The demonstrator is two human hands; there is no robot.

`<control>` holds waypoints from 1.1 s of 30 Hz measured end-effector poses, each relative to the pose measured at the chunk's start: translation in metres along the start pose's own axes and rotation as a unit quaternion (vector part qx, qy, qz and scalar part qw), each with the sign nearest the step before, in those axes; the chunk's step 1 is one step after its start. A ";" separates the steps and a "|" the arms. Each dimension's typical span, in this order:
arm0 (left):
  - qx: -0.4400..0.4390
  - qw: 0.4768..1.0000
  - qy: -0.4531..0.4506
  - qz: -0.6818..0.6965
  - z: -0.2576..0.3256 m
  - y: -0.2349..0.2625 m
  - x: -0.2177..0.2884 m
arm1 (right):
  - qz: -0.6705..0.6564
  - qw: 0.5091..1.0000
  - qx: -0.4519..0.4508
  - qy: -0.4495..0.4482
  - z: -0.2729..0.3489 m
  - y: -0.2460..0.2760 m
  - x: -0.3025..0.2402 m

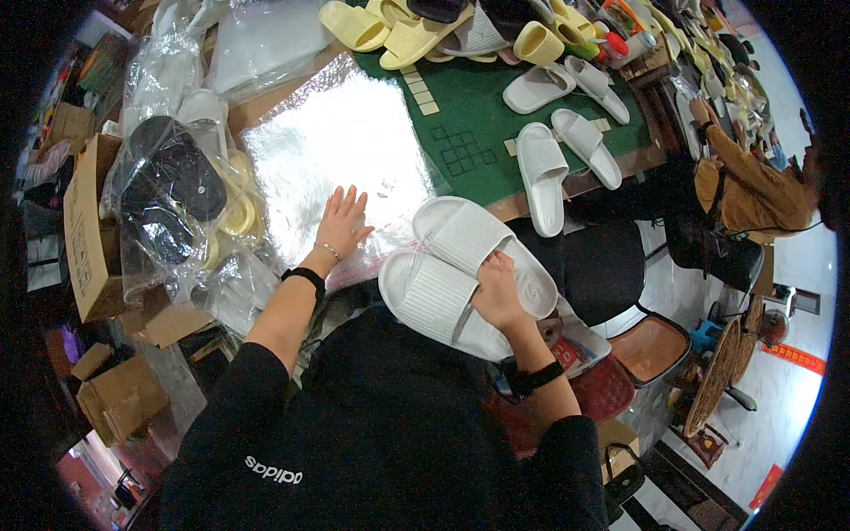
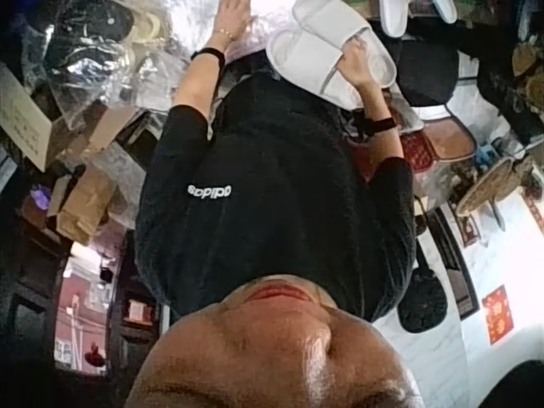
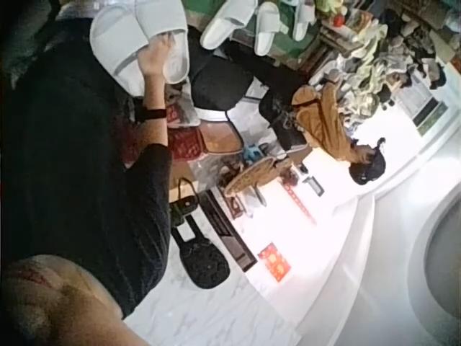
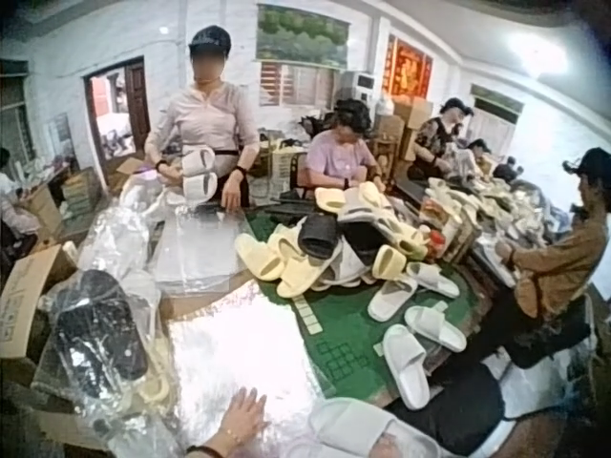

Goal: Placing finished sandals/slides into individual plastic bags.

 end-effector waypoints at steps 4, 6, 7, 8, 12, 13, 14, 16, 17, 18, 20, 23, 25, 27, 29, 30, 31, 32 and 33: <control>0.024 0.999 0.019 0.011 0.003 -0.016 -0.018 | 0.000 1.000 -0.016 -0.008 0.002 -0.004 0.002; 0.032 0.999 0.015 -0.011 0.001 -0.015 -0.020 | -0.002 1.000 -0.023 -0.021 0.004 -0.005 0.006; 0.031 0.999 0.014 -0.009 -0.001 -0.013 -0.019 | -0.004 1.000 -0.007 -0.014 0.003 -0.003 0.005; 0.071 0.997 0.023 0.033 -0.003 -0.006 -0.018 | -0.006 1.000 0.009 -0.007 0.003 -0.001 0.004; 0.164 0.975 0.061 0.134 -0.009 0.021 -0.015 | -0.028 1.000 0.008 -0.007 -0.004 0.002 -0.002; 0.165 0.976 0.059 0.134 -0.013 0.028 -0.010 | -0.019 1.000 0.017 -0.012 -0.006 0.004 -0.002; 0.159 0.967 0.086 0.179 -0.015 0.033 -0.008 | -0.010 0.999 0.026 -0.017 -0.007 0.006 -0.001; 0.157 0.956 0.111 0.220 -0.016 0.039 -0.008 | -0.018 0.999 0.029 -0.009 -0.015 0.007 -0.002; 0.144 0.954 0.123 0.232 -0.017 0.040 -0.008 | -0.025 0.999 0.028 -0.004 -0.017 0.007 -0.002; 0.131 0.951 0.133 0.246 -0.019 0.041 -0.006 | -0.023 0.999 0.033 -0.003 -0.017 0.007 0.003; 0.113 0.951 0.126 0.257 -0.021 0.046 0.001 | 0.000 1.000 0.023 0.015 -0.017 0.003 0.013; 0.061 0.959 0.094 0.261 -0.016 0.040 0.005 | 0.002 0.999 0.037 0.034 -0.026 0.001 0.002; 0.071 0.974 0.018 0.213 -0.013 0.039 0.017 | 0.053 0.997 0.021 0.053 -0.029 -0.006 0.003; -0.007 0.978 -0.024 0.208 -0.012 0.031 0.029 | 0.006 0.999 0.041 0.033 -0.030 -0.006 -0.001; -0.099 0.986 -0.072 0.116 -0.010 0.029 0.054 | 0.050 0.996 0.060 0.050 -0.026 -0.008 0.012; -0.145 0.981 -0.066 0.112 -0.007 0.028 0.059 | 0.089 0.996 0.011 0.000 -0.023 -0.018 0.021; -0.127 0.983 -0.065 0.112 -0.002 0.028 0.058 | 0.131 0.989 -0.034 -0.052 -0.023 -0.022 0.031; -0.126 0.987 -0.058 0.076 0.000 0.025 0.059 | 0.131 0.987 -0.080 -0.044 -0.028 -0.027 0.028; -0.180 0.982 -0.025 0.057 0.002 0.017 0.056 | 0.134 0.983 -0.122 -0.044 -0.029 -0.033 0.025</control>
Point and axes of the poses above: each hand's wrist, its own z-axis away from the middle knuckle, its own y-axis out of the back of the hand, x = y × z, the point moved 6 cm from there along -z, towards the middle knuckle, and after that the axes turned 9 degrees about x, right-handed, at the moved point
